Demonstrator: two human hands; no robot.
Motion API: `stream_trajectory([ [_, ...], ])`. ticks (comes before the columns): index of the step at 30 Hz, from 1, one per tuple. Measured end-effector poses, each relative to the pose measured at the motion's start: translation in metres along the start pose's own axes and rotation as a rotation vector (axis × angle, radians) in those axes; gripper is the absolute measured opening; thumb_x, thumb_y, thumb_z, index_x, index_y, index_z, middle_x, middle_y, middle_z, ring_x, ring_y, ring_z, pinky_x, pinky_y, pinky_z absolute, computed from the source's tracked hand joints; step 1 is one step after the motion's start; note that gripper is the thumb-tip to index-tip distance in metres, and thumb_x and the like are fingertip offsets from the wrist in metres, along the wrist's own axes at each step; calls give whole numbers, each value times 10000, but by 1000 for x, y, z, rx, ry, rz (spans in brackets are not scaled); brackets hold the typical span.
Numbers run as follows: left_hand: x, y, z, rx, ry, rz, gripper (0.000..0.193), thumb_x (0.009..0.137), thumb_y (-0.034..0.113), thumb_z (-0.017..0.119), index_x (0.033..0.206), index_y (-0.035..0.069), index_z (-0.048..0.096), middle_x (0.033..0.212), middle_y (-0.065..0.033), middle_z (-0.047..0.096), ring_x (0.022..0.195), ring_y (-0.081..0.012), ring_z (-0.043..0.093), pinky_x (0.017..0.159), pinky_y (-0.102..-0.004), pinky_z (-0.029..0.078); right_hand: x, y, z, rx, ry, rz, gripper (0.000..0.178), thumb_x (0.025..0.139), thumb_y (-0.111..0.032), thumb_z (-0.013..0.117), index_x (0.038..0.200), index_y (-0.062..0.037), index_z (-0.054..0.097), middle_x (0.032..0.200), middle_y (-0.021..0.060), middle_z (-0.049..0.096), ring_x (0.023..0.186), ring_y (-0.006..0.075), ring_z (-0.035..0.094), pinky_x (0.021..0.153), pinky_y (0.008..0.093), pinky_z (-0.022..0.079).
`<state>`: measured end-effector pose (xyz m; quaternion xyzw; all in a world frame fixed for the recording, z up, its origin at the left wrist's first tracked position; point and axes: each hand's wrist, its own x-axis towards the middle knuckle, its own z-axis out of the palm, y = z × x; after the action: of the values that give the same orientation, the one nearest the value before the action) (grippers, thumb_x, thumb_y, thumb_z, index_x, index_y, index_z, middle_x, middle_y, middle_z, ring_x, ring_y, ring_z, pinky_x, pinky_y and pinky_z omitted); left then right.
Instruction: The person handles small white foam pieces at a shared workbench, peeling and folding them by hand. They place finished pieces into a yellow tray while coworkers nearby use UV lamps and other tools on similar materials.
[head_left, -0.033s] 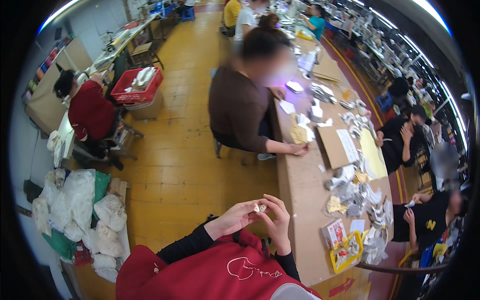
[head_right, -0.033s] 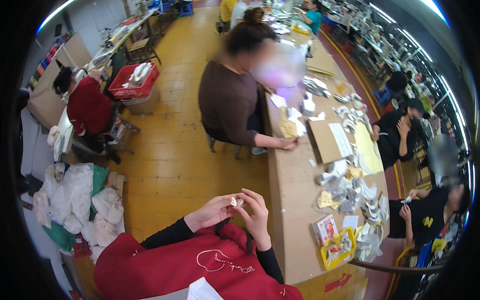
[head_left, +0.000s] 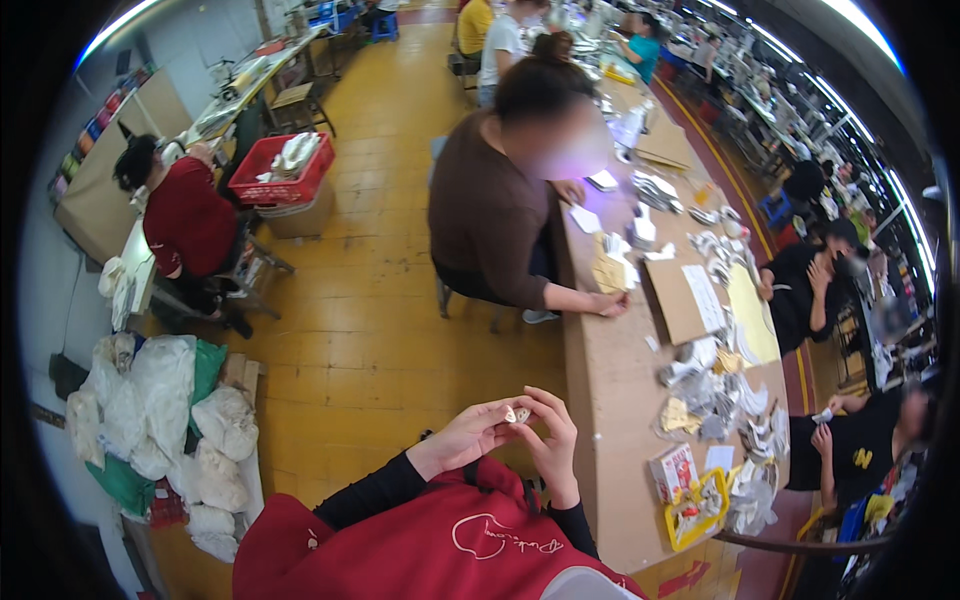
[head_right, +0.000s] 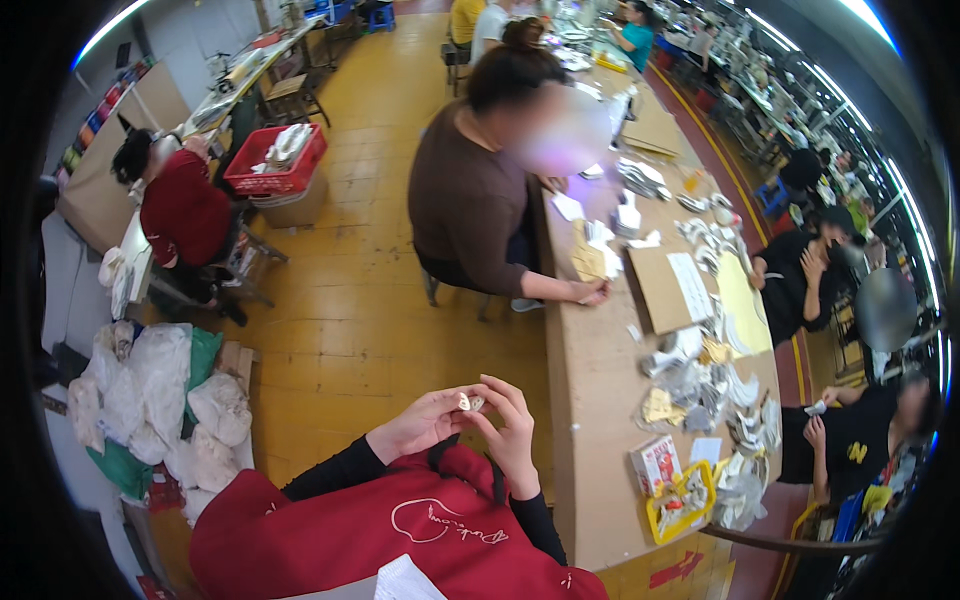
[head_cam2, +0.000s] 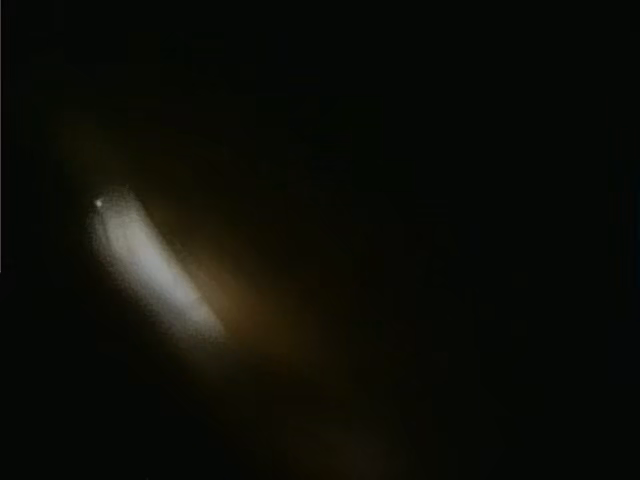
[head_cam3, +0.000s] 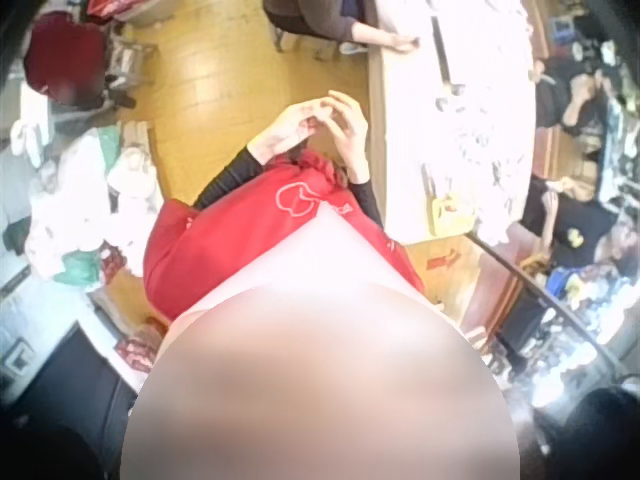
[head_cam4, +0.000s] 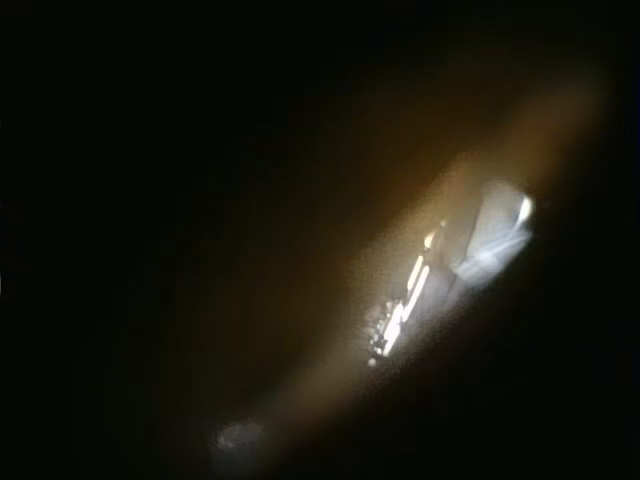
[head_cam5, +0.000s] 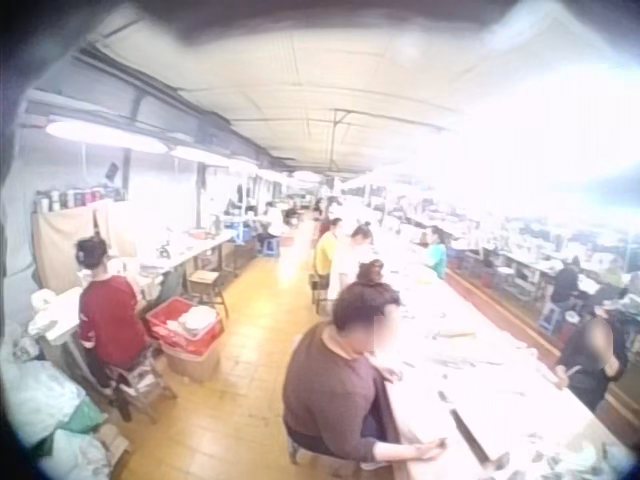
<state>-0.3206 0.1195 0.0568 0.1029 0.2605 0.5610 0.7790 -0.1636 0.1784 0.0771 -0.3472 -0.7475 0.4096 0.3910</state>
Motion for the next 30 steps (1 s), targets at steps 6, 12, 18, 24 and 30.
stream_trajectory([
  [6, -53, 102, -69, -175, 169, 193, 322, 1000, 113, 418, 1278, -38, 478, 1153, -118, 605, 1075, -197, 612, 943, -320, 514, 77, -21, 131, 124, -126, -158, 359, 710, -34, 762, 1059, -33, 677, 1156, 118, 633, 1080, 278, 589, 898, 359, 493],
  [12, -79, 163, -139, -447, 302, 359, 325, 1017, 122, 401, 1282, -55, 463, 1193, -163, 598, 1104, -237, 613, 954, -345, 525, 147, -20, 232, 173, -367, -314, 366, 711, -90, 787, 1060, -40, 689, 1075, 92, 662, 1026, 277, 601, 885, 369, 484],
  [18, -58, 258, -200, -274, 469, 432, 278, 1014, 141, 425, 1240, -2, 504, 1171, -119, 612, 1087, -207, 618, 955, -356, 522, 248, 8, 328, 267, -536, -332, 322, 789, -153, 743, 1092, -63, 680, 1055, 78, 666, 1062, 261, 576, 898, 362, 459],
  [24, -22, 408, -241, -109, 560, 610, 198, 982, 80, 494, 1141, -8, 571, 1104, -120, 642, 1033, -201, 640, 950, -340, 518, 405, 6, 422, 279, -637, -518, 311, 811, -198, 726, 1092, -71, 682, 1013, 62, 671, 1052, 253, 577, 918, 373, 440],
  [30, 10, 551, -291, 118, 690, 740, 209, 958, 41, 515, 1140, -48, 565, 1071, -117, 647, 966, -178, 650, 894, -321, 522, 557, -12, 509, 198, -679, -917, 242, 789, -135, 604, 1012, -47, 639, 995, 53, 630, 1021, 257, 568, 921, 382, 439],
])
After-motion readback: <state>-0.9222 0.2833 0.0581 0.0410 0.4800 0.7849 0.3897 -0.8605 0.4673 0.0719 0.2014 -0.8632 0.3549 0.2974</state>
